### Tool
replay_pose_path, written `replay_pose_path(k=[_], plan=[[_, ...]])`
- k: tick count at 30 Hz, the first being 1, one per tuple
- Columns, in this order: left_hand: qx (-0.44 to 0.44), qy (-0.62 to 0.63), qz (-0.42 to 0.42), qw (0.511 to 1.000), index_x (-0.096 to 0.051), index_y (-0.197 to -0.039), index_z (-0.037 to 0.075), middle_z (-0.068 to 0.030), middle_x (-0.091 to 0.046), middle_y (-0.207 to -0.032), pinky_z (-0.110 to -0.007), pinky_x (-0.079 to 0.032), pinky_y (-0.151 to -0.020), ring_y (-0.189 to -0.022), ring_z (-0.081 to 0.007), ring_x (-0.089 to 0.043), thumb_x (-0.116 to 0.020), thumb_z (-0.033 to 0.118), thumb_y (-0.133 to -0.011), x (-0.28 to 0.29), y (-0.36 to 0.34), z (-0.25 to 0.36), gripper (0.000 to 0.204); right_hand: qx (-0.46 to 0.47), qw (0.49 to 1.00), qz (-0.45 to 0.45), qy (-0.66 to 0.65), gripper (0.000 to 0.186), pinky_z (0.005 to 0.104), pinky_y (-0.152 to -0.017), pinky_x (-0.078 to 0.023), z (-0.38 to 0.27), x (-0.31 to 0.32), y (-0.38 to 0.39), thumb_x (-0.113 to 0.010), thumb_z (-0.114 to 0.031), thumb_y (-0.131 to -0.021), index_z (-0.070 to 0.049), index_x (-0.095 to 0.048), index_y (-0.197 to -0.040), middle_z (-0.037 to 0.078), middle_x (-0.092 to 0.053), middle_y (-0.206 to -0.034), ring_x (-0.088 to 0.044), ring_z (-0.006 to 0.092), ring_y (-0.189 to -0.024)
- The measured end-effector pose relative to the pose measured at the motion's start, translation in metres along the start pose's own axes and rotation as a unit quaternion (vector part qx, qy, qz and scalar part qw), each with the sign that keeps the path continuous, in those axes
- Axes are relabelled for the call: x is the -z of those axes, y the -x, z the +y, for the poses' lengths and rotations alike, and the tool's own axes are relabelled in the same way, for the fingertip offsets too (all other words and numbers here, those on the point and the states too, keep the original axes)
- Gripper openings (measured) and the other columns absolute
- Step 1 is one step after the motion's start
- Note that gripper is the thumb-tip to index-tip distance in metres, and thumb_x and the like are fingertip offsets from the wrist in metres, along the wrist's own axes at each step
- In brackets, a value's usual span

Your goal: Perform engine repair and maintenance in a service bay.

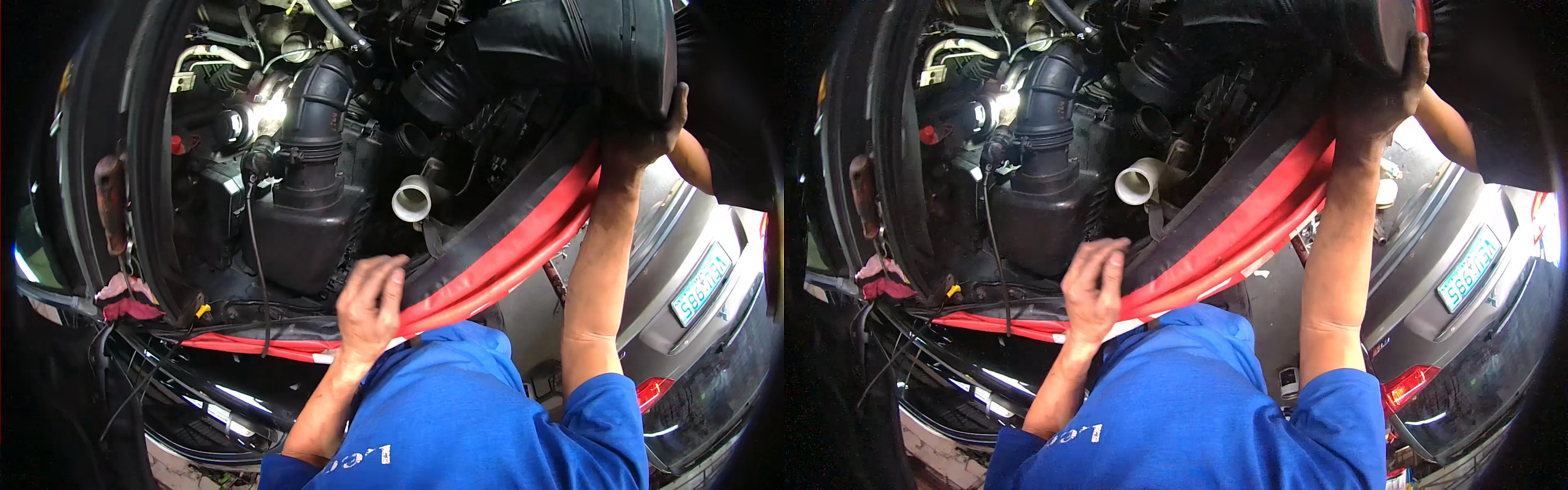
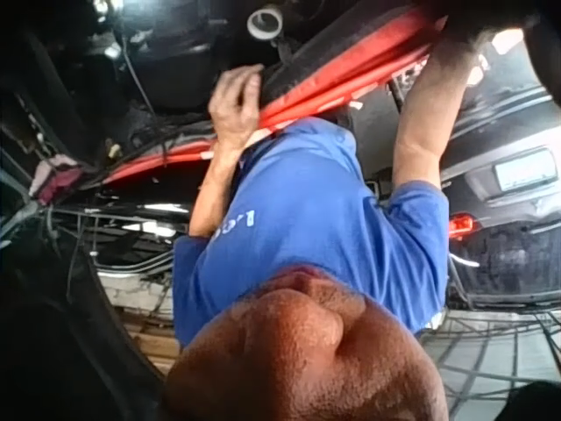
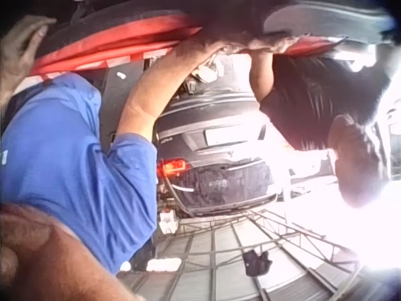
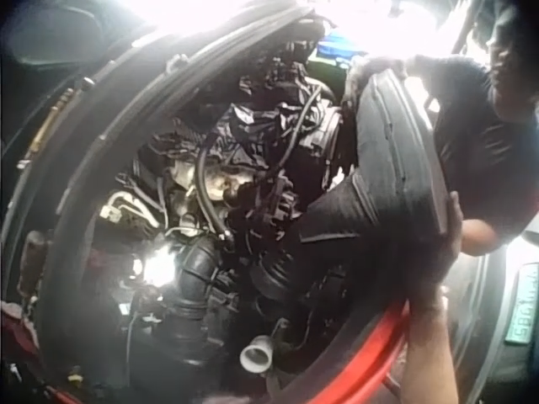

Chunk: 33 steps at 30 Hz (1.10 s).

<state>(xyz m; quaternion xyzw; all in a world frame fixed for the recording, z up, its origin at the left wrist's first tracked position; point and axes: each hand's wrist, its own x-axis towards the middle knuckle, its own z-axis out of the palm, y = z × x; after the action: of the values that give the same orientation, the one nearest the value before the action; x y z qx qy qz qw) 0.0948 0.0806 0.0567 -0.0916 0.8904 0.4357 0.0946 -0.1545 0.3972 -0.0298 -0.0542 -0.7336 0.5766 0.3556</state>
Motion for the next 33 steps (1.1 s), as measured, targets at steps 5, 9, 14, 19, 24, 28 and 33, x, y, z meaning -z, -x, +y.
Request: replay_pose_path(k=[5, 9, 14, 19, 24, 28, 33], plan=[[0.161, 0.086, -0.022, 0.983, -0.064, -0.121, 0.000, -0.0154, -0.067, -0.107, -0.034, -0.052, -0.083, -0.094, -0.0254, -0.067, -0.059, 0.017, -0.099, 0.001, -0.025, -0.017, 0.028, 0.155, 0.971, -0.087, 0.163, 0.044, 0.0424, -0.108, -0.043, -0.007, 0.000, 0.005, -0.067, -0.010, -0.091, 0.002, -0.054, -0.131, 0.016, -0.049, -0.137, -0.051, 0.0288, -0.126], [0.158, 0.038, -0.126, 0.979, -0.059, -0.123, -0.003, -0.0223, -0.065, -0.111, -0.043, -0.050, -0.089, -0.103, -0.0410, -0.063, -0.058, 0.028, -0.100, -0.011, -0.034, -0.032, 0.039, 0.206, 0.937, -0.166, 0.229, 0.056, 0.0379, -0.104, -0.047, -0.004, 0.008, -0.004, -0.077, 0.004, -0.078, 0.006, -0.056, -0.130, 0.018, -0.056, -0.128, -0.055, 0.0295, -0.120], [0.096, 0.014, -0.169, 0.981, -0.066, -0.111, -0.002, -0.0208, -0.067, -0.106, -0.040, -0.051, -0.085, -0.098, -0.0369, -0.066, -0.062, 0.018, -0.097, -0.007, -0.043, -0.023, 0.025, 0.327, 0.832, -0.154, 0.420, 0.056, 0.0392, -0.099, -0.050, -0.020, 0.007, -0.004, -0.079, -0.001, -0.078, 0.008, -0.057, -0.129, 0.023, -0.063, -0.120, -0.062, 0.0339, -0.113], [-0.079, -0.327, 0.092, 0.937, -0.066, -0.120, 0.005, -0.0146, -0.062, -0.122, -0.046, -0.041, -0.100, -0.116, -0.0337, -0.057, -0.066, 0.017, -0.091, 0.058, -0.082, -0.002, 0.031, 0.392, 0.801, -0.163, 0.421, 0.051, 0.0410, -0.097, -0.050, -0.017, 0.009, -0.011, -0.076, -0.004, -0.081, 0.009, -0.058, -0.127, 0.024, -0.066, -0.117, -0.063, 0.0372, -0.111], [0.111, -0.327, 0.066, 0.936, -0.050, -0.143, 0.007, -0.0179, -0.064, -0.104, -0.040, -0.049, -0.092, -0.102, -0.0341, -0.064, -0.066, 0.022, -0.095, 0.100, -0.111, -0.044, 0.052, 0.389, 0.821, -0.106, 0.404, 0.043, 0.0376, -0.096, -0.049, -0.001, -0.002, -0.003, -0.070, -0.002, -0.085, 0.007, -0.060, -0.127, 0.021, -0.067, -0.113, -0.063, 0.0330, -0.107], [0.218, -0.092, 0.115, 0.965, -0.057, -0.136, 0.005, -0.0027, -0.065, -0.085, -0.021, -0.044, -0.056, -0.065, -0.0050, -0.055, -0.061, 0.018, -0.099, 0.126, -0.125, -0.060, 0.039, 0.165, 0.962, -0.118, 0.184, 0.033, 0.0313, -0.106, -0.038, -0.015, -0.016, 0.005, -0.043, -0.012, -0.106, -0.001, -0.062, -0.130, 0.009, -0.060, -0.124, -0.050, 0.0199, -0.120], [0.112, -0.128, 0.196, 0.966, -0.057, -0.135, 0.000, -0.0059, -0.069, -0.090, -0.023, -0.048, -0.063, -0.071, -0.0091, -0.061, -0.063, 0.021, -0.099, 0.110, -0.132, -0.009, 0.042, 0.151, 0.967, -0.138, 0.151, 0.031, 0.0278, -0.102, -0.038, -0.007, -0.005, -0.003, -0.050, -0.018, -0.105, -0.001, -0.064, -0.127, 0.005, -0.059, -0.122, -0.051, 0.0163, -0.115]])
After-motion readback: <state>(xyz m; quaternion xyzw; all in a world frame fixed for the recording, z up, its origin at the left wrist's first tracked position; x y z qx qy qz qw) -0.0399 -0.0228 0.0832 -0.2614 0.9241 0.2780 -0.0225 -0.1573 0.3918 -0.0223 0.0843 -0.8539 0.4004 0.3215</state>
